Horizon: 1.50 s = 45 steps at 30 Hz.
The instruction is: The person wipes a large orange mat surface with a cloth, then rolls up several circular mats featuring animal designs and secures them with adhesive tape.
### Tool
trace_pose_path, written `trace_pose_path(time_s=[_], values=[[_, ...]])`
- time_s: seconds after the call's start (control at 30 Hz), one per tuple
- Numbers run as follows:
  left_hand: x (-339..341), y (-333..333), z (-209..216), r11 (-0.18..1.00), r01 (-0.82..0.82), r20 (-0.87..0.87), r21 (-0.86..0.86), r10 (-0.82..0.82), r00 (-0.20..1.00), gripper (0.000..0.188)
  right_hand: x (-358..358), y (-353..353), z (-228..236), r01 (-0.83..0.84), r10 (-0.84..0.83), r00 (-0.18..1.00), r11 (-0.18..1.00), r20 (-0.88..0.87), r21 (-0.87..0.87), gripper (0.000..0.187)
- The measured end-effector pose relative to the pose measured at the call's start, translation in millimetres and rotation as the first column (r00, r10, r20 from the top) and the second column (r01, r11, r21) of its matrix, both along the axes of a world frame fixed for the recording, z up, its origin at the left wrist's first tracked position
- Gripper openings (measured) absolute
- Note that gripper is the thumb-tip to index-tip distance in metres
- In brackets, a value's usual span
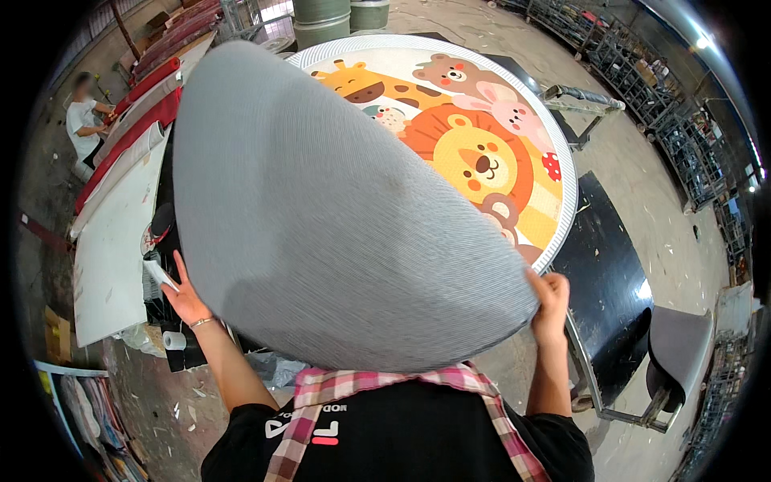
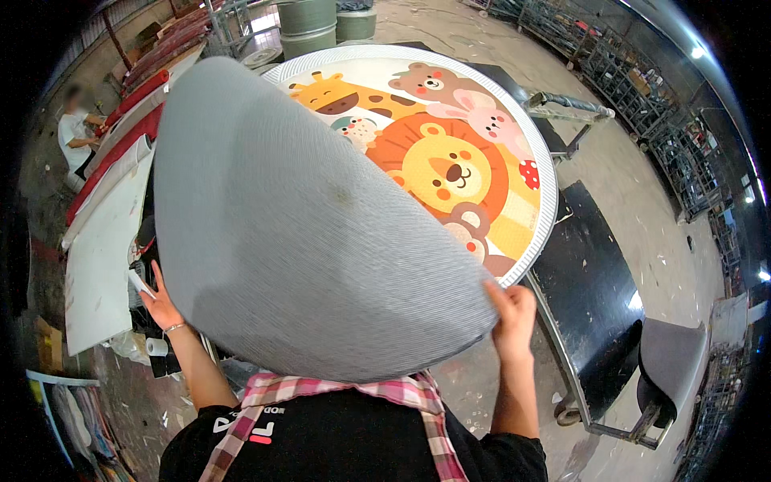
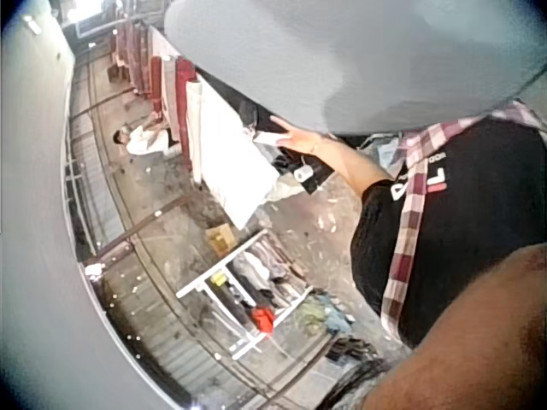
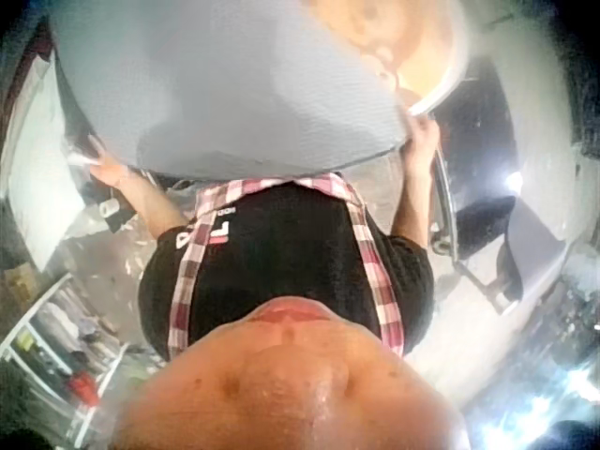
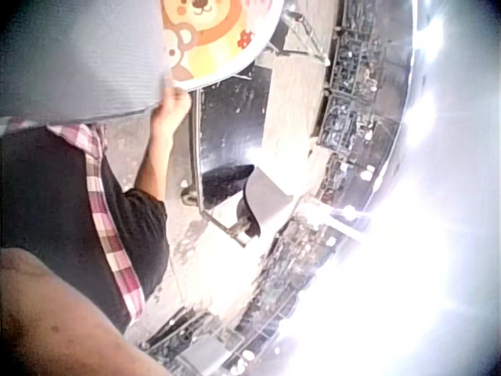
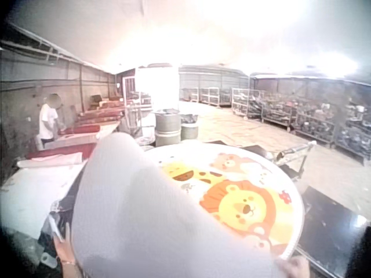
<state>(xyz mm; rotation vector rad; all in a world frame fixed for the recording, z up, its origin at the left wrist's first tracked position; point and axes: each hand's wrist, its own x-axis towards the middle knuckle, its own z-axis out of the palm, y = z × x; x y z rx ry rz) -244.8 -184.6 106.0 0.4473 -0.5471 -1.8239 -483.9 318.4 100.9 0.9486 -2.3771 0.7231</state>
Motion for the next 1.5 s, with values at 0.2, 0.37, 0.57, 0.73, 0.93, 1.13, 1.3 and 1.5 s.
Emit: trace_pose_path(time_s=[0.2, 0.37, 0.57, 0.73, 0.93, 1.13, 1.3, 1.5], values=[[30.2, -77.6, -97.6, 0.952, 0.171, 0.362, 0.252, -0.257, 0.896, 0.047, -22.7, 15.4, -12.1, 0.769, 0.630, 0.191, 0.380, 0.753, -0.513, 0.038], [-62.1, -48.2, -63.9, 0.823, 0.363, 0.443, 0.437, -0.548, 0.709, 0.038, -46.6, 18.7, 1.8, 0.524, 0.622, 0.055, 0.647, 0.781, -0.553, 0.049], [-66.7, 10.9, -13.1, 0.971, 0.224, 0.566, -0.079, -0.141, 0.812, 0.031, -31.5, -15.5, 13.9, 0.739, 0.205, 0.010, 0.657, 0.979, -0.146, 0.051], [2.4, 30.8, -85.0, 0.976, 0.213, 0.736, -0.040, -0.115, 0.667, 0.029, -43.9, -5.9, 10.0, 0.825, 0.664, -0.100, 0.472, 0.741, -0.311, 0.049], [-50.7, 37.1, -75.2, 0.912, 0.264, 0.847, -0.313, 0.143, 0.513, 0.023, -160.1, -92.3, 152.7, 0.461, 0.316, 0.546, 0.660, 0.776, -0.593, 0.025], [-62.2, 29.7, -81.8, 0.874, 0.275, 0.831, -0.400, 0.219, 0.512, 0.025, -109.7, -150.1, 217.4, -0.418, 0.669, 0.740, 0.538, 0.070, -0.732, 0.041], [-52.3, 111.9, -72.9, 0.899, 0.377, 0.817, -0.225, -0.037, 0.576, 0.025, -223.6, -34.6, 95.0, 0.231, 0.195, 0.843, 0.710, 0.501, -0.665, 0.040], [-34.0, 175.8, -104.8, 0.871, 0.480, 0.762, 0.101, -0.378, 0.525, 0.024, -270.6, 25.3, -41.7, 0.406, -0.279, 0.858, 0.883, 0.431, -0.237, 0.042]])
